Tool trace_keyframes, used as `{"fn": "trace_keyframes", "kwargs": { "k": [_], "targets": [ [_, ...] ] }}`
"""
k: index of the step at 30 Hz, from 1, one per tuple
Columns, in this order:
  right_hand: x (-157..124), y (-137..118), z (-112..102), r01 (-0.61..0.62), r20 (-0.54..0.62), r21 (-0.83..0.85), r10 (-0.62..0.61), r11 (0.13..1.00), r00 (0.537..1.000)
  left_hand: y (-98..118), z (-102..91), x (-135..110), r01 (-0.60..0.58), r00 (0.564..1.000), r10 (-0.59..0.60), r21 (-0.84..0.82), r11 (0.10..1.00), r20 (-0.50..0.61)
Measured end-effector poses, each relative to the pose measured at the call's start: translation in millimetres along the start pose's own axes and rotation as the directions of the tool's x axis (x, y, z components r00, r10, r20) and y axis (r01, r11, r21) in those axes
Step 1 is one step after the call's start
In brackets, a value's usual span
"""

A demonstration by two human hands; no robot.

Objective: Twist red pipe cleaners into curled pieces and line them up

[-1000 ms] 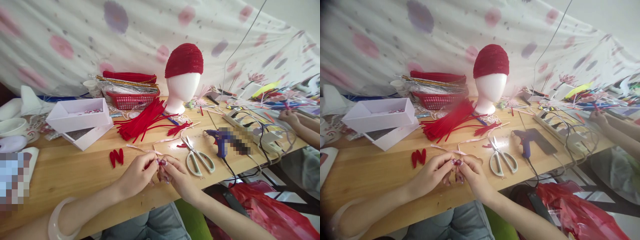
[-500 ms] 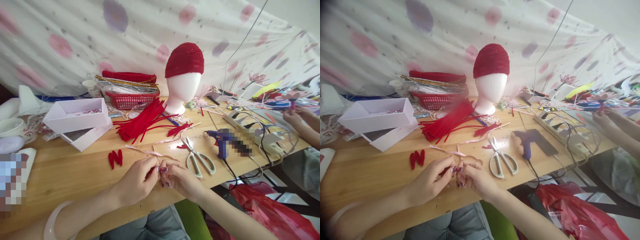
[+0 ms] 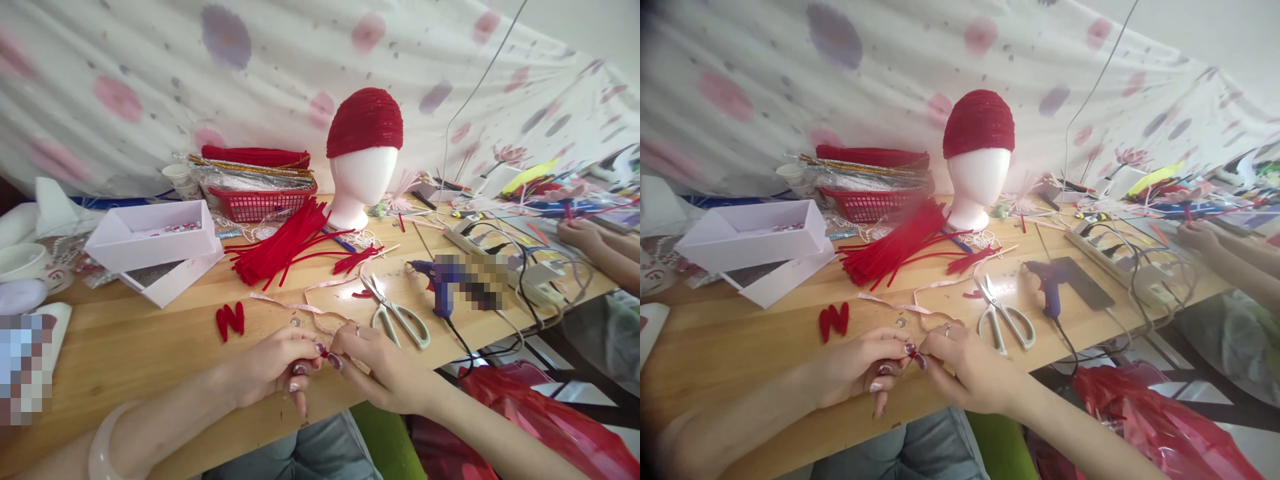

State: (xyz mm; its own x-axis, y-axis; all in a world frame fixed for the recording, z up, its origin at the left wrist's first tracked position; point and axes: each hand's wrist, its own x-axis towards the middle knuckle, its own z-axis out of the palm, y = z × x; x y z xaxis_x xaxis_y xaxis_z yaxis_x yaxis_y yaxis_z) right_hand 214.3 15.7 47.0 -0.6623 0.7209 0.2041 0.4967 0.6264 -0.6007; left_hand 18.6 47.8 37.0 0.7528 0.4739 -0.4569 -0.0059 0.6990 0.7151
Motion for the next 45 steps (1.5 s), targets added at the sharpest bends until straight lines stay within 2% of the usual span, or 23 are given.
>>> {"fn": "trace_keyframes", "kwargs": {
  "k": [3, 6, 8, 10, 12, 14, 16, 17, 18, 19, 20, 21, 22, 23, 24, 26, 30, 34, 37, 39, 41, 43, 45],
  "targets": [
    [-0.8, 2.3, 16.6, -0.135, -0.106, -0.024, 0.132, 0.991, 0.986, -3.5, 6.4, 0.0, -0.093, 0.993, 0.090, -0.041, 0.995, -0.077],
    [0.6, 3.9, 34.0, -0.085, -0.294, 0.006, 0.083, 0.996, 0.952, -5.4, 10.7, -1.8, -0.134, 0.987, 0.127, -0.070, 0.989, -0.100],
    [1.5, 4.8, 39.3, 0.020, -0.364, -0.002, -0.019, 1.000, 0.931, -6.5, 12.0, -4.2, -0.136, 0.989, 0.131, -0.075, 0.988, -0.075],
    [1.8, 5.9, 38.8, 0.155, -0.367, -0.081, -0.174, 0.985, 0.914, -8.7, 12.8, -6.7, -0.089, 0.996, 0.087, -0.094, 0.992, -0.018],
    [1.0, 7.4, 33.9, 0.308, -0.317, -0.221, -0.367, 0.925, 0.875, -12.3, 13.5, -8.6, 0.005, 0.999, 0.001, -0.126, 0.992, 0.042],
    [-1.9, 9.3, 26.3, 0.443, -0.244, -0.346, -0.535, 0.827, 0.809, -16.0, 13.8, -9.3, 0.073, 0.995, -0.064, -0.123, 0.990, 0.078],
    [-8.6, 12.7, 16.6, 0.475, -0.207, -0.405, -0.584, 0.781, 0.785, -18.4, 12.1, -8.4, 0.057, 0.996, -0.050, -0.091, 0.994, 0.071],
    [-13.6, 15.6, 11.2, 0.430, -0.219, -0.411, -0.545, 0.804, 0.810, -18.7, 10.0, -7.3, 0.011, 0.999, -0.008, -0.073, 0.997, 0.048],
    [-19.7, 19.4, 5.7, 0.321, -0.249, -0.418, -0.447, 0.850, 0.859, -18.3, 7.2, -5.8, -0.052, 0.999, 0.053, -0.049, 0.997, 0.012],
    [-26.6, 24.2, 0.5, 0.144, -0.299, -0.434, -0.293, 0.889, 0.908, -17.3, 3.8, -4.0, -0.118, 0.993, 0.117, -0.016, 0.993, -0.029],
    [-34.0, 29.9, -3.9, -0.080, -0.366, -0.459, -0.106, 0.885, 0.925, -15.8, 0.0, -2.0, -0.174, 0.982, 0.176, 0.022, 0.984, -0.069],
    [-41.4, 36.3, -7.4, -0.317, -0.437, -0.495, 0.084, 0.809, 0.896, -14.1, -3.7, 0.0, -0.217, 0.969, 0.223, 0.063, 0.974, -0.104],
    [-48.3, 42.9, -9.6, -0.477, -0.486, -0.533, 0.208, 0.699, 0.849, -12.4, -6.8, 1.9, -0.244, 0.957, 0.256, 0.098, 0.965, -0.133],
    [-54.1, 49.1, -10.4, -0.570, -0.499, -0.569, 0.302, 0.592, 0.812, -10.9, -9.2, 3.6, -0.259, 0.948, 0.276, 0.121, 0.958, -0.156],
    [-58.5, 54.6, -10.1, -0.622, -0.498, -0.600, 0.374, 0.502, 0.782, -9.7, -10.6, 5.1, -0.266, 0.943, 0.285, 0.128, 0.955, -0.171],
    [-62.5, 62.1, -7.8, -0.663, -0.477, -0.632, 0.473, 0.401, 0.741, -8.4, -10.6, 7.0, -0.278, 0.934, 0.298, 0.124, 0.953, -0.195],
    [-56.5, 64.1, -10.2, -0.723, -0.433, -0.601, 0.622, 0.340, 0.653, -9.7, -6.3, 6.9, -0.293, 0.924, 0.318, 0.141, 0.946, -0.211],
    [-57.7, 55.1, -31.4, -0.788, -0.398, -0.498, 0.712, 0.362, 0.579, -11.7, -7.0, 5.1, -0.341, 0.906, 0.370, 0.167, 0.925, -0.204],
    [-72.6, 42.9, -44.9, -0.845, -0.376, -0.160, 0.760, 0.510, 0.530, -10.5, -7.1, 4.5, -0.391, 0.888, 0.420, 0.171, 0.904, -0.190],
    [-84.0, 33.9, -43.2, -0.749, -0.303, 0.222, 0.774, 0.625, 0.556, -7.8, -3.1, 4.4, -0.430, 0.868, 0.459, 0.176, 0.885, -0.188],
    [-91.2, 25.6, -31.5, -0.553, -0.200, 0.562, 0.750, 0.615, 0.630, -3.9, 4.7, 5.0, -0.471, 0.844, 0.502, 0.188, 0.862, -0.188],
    [-92.0, 18.1, -14.7, -0.396, -0.141, 0.720, 0.679, 0.570, 0.721, 0.0, 15.2, 6.9, -0.500, 0.825, 0.535, 0.206, 0.841, -0.184],
    [-87.3, 10.6, -0.5, -0.309, -0.132, 0.728, 0.568, 0.612, 0.812, 2.6, 26.5, 10.4, -0.513, 0.809, 0.559, 0.245, 0.823, -0.181]
  ]
}}
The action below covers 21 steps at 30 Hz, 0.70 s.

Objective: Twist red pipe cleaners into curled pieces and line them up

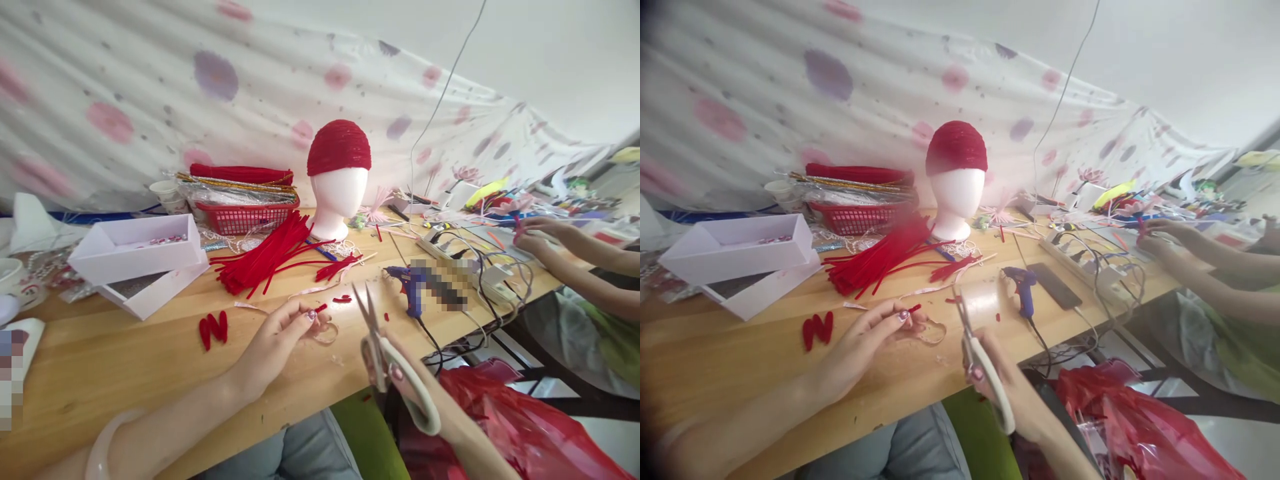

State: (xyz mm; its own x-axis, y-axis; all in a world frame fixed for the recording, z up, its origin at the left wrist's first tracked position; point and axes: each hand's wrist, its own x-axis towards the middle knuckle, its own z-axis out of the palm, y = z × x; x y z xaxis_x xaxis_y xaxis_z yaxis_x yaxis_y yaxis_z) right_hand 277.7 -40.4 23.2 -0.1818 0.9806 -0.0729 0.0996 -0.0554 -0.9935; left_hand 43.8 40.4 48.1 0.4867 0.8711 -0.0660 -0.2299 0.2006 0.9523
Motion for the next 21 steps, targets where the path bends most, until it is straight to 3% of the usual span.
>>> {"fn": "trace_keyframes", "kwargs": {
  "k": [3, 7, 13, 21],
  "targets": [
    [1.9, -5.2, 17.1, 0.080, 0.124, -0.112, -0.066, 0.991, 0.990, 1.3, 16.2, 2.5, -0.026, 0.999, 0.028, 0.102, 0.994, -0.022],
    [6.8, -18.7, 24.8, 0.097, 0.186, -0.148, -0.069, 0.984, 0.980, 1.5, 32.1, 1.9, -0.048, 0.999, 0.048, 0.178, 0.983, 0.005],
    [8.9, -18.9, 22.5, 0.129, 0.183, -0.169, -0.098, 0.977, 0.978, 3.2, 41.1, 0.9, -0.024, 0.995, 0.006, 0.189, 0.982, 0.099],
    [7.7, -15.3, 19.1, 0.139, 0.153, -0.231, -0.106, 0.963, 0.983, 5.6, 42.2, 5.1, 0.003, 0.993, -0.032, 0.253, 0.967, 0.111]
  ]
}}
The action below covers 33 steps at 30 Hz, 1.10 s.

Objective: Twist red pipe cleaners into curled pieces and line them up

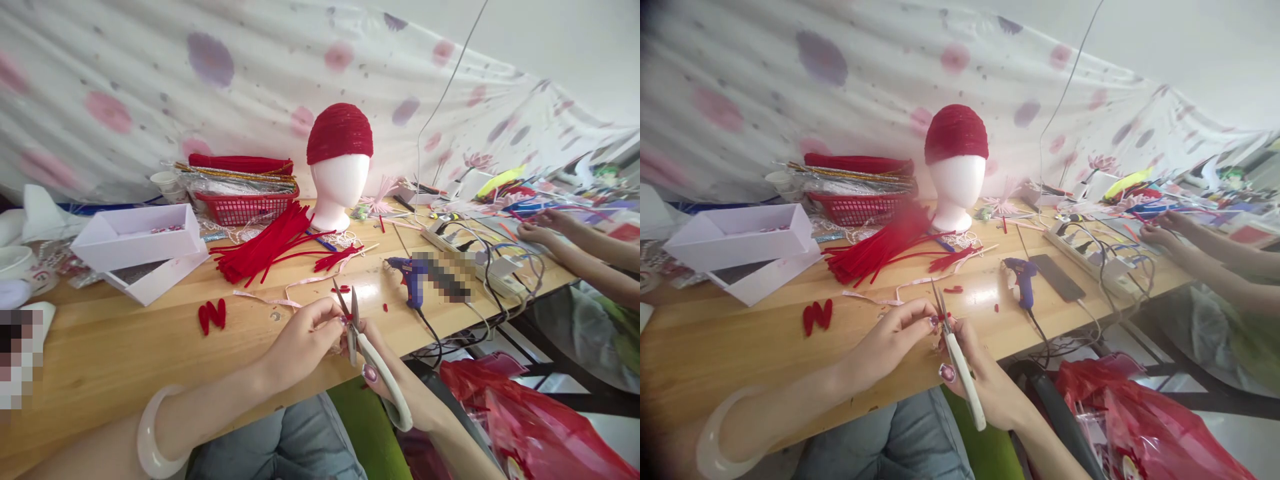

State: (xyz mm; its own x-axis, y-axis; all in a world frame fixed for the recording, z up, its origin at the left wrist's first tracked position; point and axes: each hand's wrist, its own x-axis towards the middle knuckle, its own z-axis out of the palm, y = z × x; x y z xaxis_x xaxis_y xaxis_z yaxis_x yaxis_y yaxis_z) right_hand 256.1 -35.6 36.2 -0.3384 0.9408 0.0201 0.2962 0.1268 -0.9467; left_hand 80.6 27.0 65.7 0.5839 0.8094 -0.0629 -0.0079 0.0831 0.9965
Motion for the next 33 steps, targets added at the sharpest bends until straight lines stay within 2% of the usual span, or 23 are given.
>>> {"fn": "trace_keyframes", "kwargs": {
  "k": [10, 15, 23, 28, 31, 33],
  "targets": [
    [2.4, -3.0, 1.1, -0.060, -0.018, -0.004, 0.060, 0.998, 0.998, -6.7, -5.4, 11.6, 0.014, 0.998, -0.017, 0.052, 0.999, 0.060],
    [0.8, -0.1, 2.1, -0.121, -0.022, 0.072, 0.123, 0.990, 0.992, -7.7, -8.5, 15.6, -0.001, 0.997, -0.008, 0.119, 0.993, 0.073],
    [-0.5, 9.4, 3.5, -0.191, -0.154, 0.179, 0.220, 0.965, 0.963, -6.5, -9.5, 23.9, -0.044, 0.994, 0.030, 0.132, 0.990, 0.104],
    [-4.2, 2.3, 2.1, -0.217, -0.223, 0.136, 0.244, 0.967, 0.944, -7.6, -7.9, 28.6, -0.078, 0.993, 0.060, 0.177, 0.981, 0.104],
    [-6.0, 7.1, 2.3, -0.198, -0.258, 0.056, 0.206, 0.979, 0.944, -11.9, -7.1, 30.5, -0.081, 0.993, 0.065, 0.172, 0.982, 0.098],
    [-5.5, 13.6, 2.3, -0.214, -0.260, 0.076, 0.226, 0.974, 0.939, -14.0, -7.6, 31.5, -0.077, 0.994, 0.062, 0.181, 0.980, 0.091]
  ]
}}
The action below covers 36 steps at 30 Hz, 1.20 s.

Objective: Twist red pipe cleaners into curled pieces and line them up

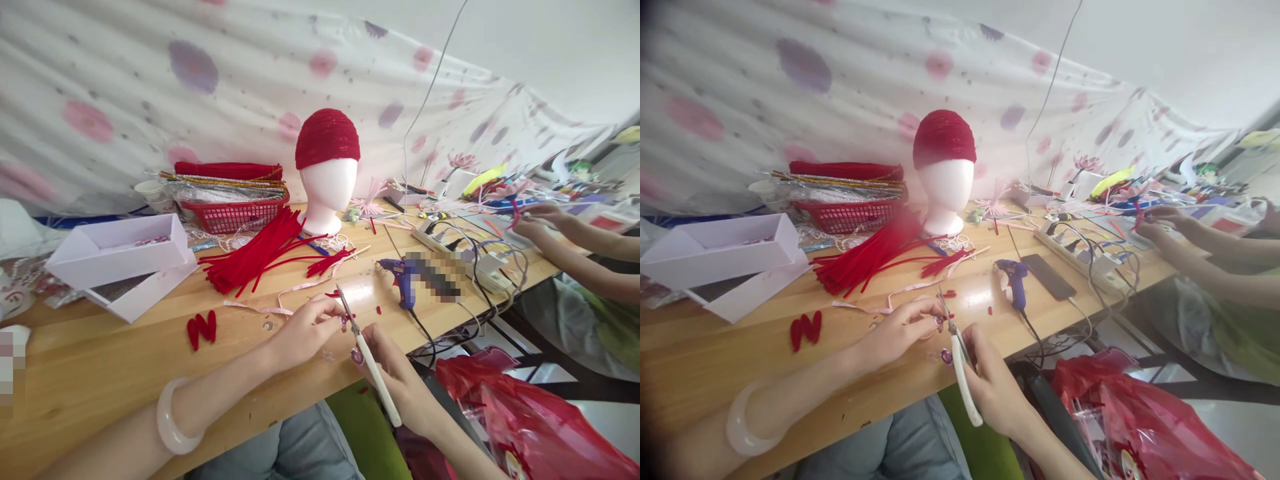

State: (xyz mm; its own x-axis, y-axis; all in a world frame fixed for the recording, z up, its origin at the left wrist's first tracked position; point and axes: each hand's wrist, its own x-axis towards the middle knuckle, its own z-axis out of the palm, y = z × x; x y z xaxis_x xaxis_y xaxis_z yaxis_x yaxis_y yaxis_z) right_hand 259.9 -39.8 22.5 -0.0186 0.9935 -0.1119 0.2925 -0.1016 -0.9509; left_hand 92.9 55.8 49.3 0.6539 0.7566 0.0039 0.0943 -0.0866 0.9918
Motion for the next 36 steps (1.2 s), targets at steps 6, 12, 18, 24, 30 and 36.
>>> {"fn": "trace_keyframes", "kwargs": {
  "k": [6, 12, 18, 24, 30, 36],
  "targets": [
    [9.3, 2.1, -12.4, 0.007, -0.106, -0.156, -0.023, 0.988, 0.994, -3.7, -11.1, -2.0, 0.058, 0.998, -0.060, -0.081, 0.995, -0.031],
    [32.3, -1.9, -29.9, -0.021, -0.198, -0.776, -0.211, 0.630, 0.957, -14.6, -31.7, -20.3, 0.108, 0.992, -0.113, -0.072, 0.992, -0.061],
    [52.4, 7.9, -26.6, -0.088, -0.199, -0.930, -0.287, 0.358, 0.937, -25.1, -46.6, -38.8, 0.120, 0.991, -0.129, -0.179, 0.976, -0.043],
    [38.5, -19.0, 9.6, 0.234, -0.117, -0.643, -0.395, 0.729, 0.911, -22.6, -53.7, -50.8, 0.137, 0.988, -0.133, -0.045, 0.990, 0.077],
    [39.5, -22.9, 69.2, 0.438, 0.124, -0.257, -0.420, 0.861, 0.899, -27.8, -58.7, -74.0, 0.212, 0.977, -0.213, -0.026, 0.977, -0.001],
    [39.5, -13.1, 89.8, 0.372, 0.145, 0.077, -0.379, 0.925, 0.914, -33.4, -55.1, -95.2, 0.277, 0.903, -0.341, -0.252, 0.927, -0.261]
  ]
}}
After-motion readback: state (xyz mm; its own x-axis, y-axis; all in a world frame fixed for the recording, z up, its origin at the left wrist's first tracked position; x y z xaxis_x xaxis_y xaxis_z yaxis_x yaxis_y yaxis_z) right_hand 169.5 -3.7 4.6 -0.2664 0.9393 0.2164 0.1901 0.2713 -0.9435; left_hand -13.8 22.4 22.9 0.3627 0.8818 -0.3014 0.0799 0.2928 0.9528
